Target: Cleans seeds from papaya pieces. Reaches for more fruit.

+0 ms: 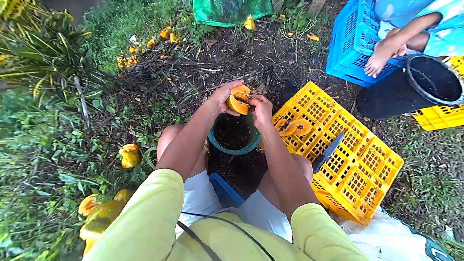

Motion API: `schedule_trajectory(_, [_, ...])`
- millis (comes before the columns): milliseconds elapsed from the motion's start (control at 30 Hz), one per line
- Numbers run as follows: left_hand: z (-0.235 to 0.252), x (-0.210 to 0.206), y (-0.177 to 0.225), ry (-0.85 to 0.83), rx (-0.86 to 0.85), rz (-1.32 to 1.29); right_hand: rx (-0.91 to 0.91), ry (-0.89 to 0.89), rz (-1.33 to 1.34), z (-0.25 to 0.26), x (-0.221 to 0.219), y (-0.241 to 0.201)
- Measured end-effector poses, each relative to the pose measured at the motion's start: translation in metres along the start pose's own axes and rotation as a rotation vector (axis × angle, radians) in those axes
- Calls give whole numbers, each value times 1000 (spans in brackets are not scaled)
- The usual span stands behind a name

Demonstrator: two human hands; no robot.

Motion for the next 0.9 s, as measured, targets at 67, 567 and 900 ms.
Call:
schedule_trajectory(67, [0,2,2,0,-5,-13,89,-28,25,-2,-5,-10])
schedule_trajectory(567, [1,3,-1,67,0,69,170,42,-106,-4,-3,-8])
schedule_trajectory(900, [-12,0,17,78,-139,371,-46,-174,-353,-7,-16,-5])
Point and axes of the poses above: each hand's wrist, its own z-axis towards the middle knuckle, its own x-axis out of the back of the hand, y = z × x, the point moved 9 cm from there along z, towards the middle knuckle, and after that the axes turned 11 degrees about z, right-handed, at the moved point
